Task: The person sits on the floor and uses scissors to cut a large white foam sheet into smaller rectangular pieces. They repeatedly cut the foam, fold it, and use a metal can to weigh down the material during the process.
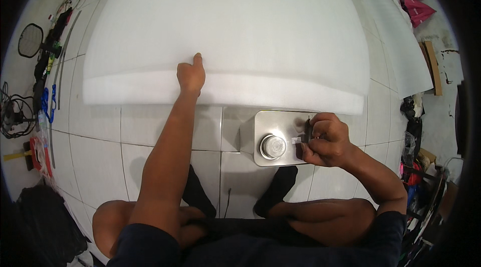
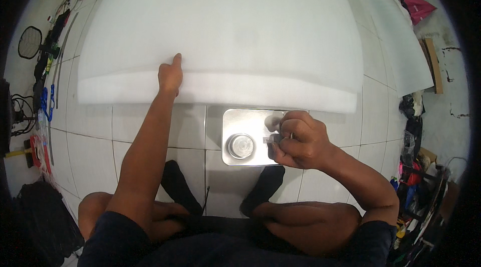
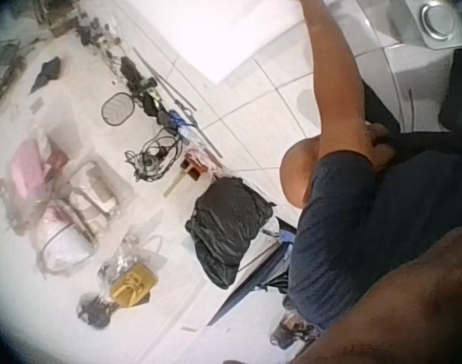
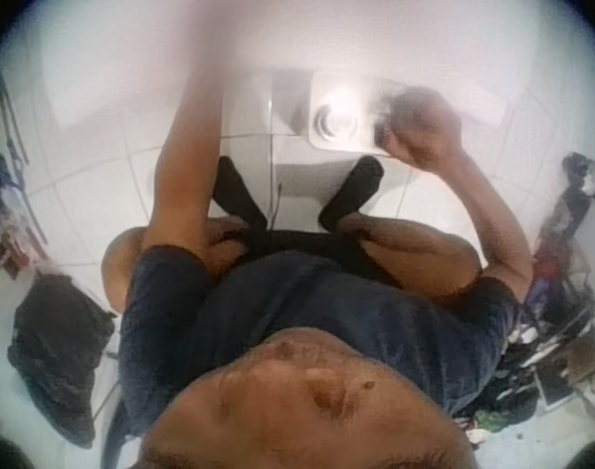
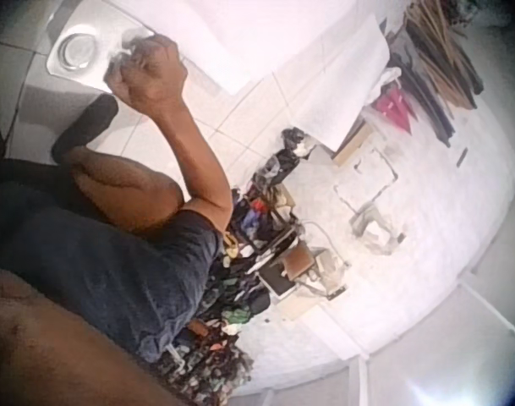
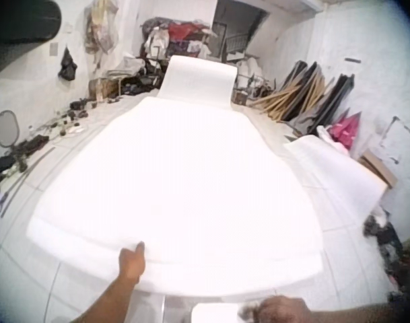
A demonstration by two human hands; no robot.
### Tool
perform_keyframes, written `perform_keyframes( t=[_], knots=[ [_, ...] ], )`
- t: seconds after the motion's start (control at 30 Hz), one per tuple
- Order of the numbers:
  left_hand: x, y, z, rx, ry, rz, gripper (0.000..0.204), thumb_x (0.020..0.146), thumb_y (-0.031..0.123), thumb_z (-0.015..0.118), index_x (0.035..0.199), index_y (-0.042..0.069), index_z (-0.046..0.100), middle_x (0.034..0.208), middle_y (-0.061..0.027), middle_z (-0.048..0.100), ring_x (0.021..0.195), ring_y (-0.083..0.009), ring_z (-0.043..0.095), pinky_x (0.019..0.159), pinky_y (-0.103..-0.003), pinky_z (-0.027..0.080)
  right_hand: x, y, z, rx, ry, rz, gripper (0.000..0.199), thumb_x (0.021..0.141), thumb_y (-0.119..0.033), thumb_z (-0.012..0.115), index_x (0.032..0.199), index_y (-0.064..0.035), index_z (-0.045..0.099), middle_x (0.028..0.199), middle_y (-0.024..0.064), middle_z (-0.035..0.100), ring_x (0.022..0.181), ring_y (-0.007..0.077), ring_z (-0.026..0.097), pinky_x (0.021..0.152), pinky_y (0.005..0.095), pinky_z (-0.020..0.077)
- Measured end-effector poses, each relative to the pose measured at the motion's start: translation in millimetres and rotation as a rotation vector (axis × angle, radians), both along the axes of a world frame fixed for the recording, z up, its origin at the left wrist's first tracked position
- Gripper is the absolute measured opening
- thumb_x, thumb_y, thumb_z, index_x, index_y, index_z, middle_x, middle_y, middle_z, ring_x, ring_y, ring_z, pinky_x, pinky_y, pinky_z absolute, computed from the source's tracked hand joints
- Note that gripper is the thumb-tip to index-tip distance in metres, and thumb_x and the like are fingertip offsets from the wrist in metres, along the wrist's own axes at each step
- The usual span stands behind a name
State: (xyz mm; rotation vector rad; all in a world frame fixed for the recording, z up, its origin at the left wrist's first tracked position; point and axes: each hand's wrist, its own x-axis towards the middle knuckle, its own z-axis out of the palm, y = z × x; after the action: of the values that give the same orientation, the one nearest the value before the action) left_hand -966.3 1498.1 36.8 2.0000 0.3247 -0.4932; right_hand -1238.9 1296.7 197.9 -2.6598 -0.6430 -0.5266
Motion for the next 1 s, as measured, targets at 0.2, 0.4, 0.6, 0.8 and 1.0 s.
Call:
perform_keyframes(
  t=[0.2, 0.4, 0.6, 0.8, 1.0],
  knots=[
    [-1.4, 10.3, -30.3, 0.17, -0.251, -0.031, 0.062, 0.09, 0.045, 0.06, 0.088, -0.017, 0.06, 0.097, -0.0303, 0.063, 0.095, -0.0399, 0.059, 0.088, -0.045, 0.047, 2.4, 2.4, -27.6, 0.001, -0.069, 0.018, 0.016, 0.062, -0.01, 0.078, 0.065, -0.0104, 0.062, 0.085, 0.0016, 0.052, 0.077, 0.019, 0.059, 0.056, 0.0285, 0.0501],
    [-15.5, 8.7, -21.9, 0.213, -0.307, -0.163, 0.059, 0.091, 0.041, 0.059, 0.072, -0.015, 0.061, 0.096, -0.034, 0.062, 0.097, -0.0428, 0.058, 0.09, -0.049, 0.044, -0.1, 3.2, -26.4, -0.09, -0.126, -0.103, 0.014, 0.065, -0.011, 0.075, 0.073, -0.0113, 0.064, 0.091, 0.0035, 0.057, 0.075, 0.0209, 0.057, 0.06, 0.0288, 0.0502],
    [3.4, 55.7, -107.4, 0.622, -0.846, -0.637, 0.038, 0.1, 0.031, 0.046, 0.109, -0.004, 0.059, 0.081, -0.0275, 0.061, 0.078, -0.0405, 0.055, 0.077, -0.051, 0.041, 0.8, -10.6, -5.7, 0.021, 0.169, -0.026, 0.031, 0.075, -0.033, 0.077, 0.092, -0.01, 0.066, 0.098, 0.0052, 0.06, 0.087, 0.0253, 0.06, 0.06, 0.032, 0.0506],
    [-23.4, 39.4, -48.7, 0.173, -0.465, -0.17, 0.073, 0.095, 0.041, 0.061, 0.044, -0.007, 0.042, 0.042, -0.005, 0.039, 0.043, -0.0174, 0.035, 0.046, -0.045, 0.034, 11.2, -176.4, 89.2, 0.043, -0.193, -0.749, 0.018, 0.089, -0.02, 0.067, 0.097, -0.0037, 0.065, 0.087, 0.0088, 0.067, 0.077, 0.0207, 0.064, 0.071, 0.0324, 0.0519],
    [-43.0, 43.5, -55.9, 0.163, -0.448, -0.285, 0.068, 0.093, 0.04, 0.063, 0.047, -0.008, 0.046, 0.046, -0.0036, 0.045, 0.045, -0.0155, 0.039, 0.045, -0.041, 0.036, -123.7, -348.4, -48.0, 0.776, 0.092, -1.546, 0.039, 0.088, -0.037, 0.065, 0.09, 0.0023, 0.064, 0.08, 0.0146, 0.066, 0.073, 0.0236, 0.06, 0.071, 0.0392, 0.0505]
  ],
)
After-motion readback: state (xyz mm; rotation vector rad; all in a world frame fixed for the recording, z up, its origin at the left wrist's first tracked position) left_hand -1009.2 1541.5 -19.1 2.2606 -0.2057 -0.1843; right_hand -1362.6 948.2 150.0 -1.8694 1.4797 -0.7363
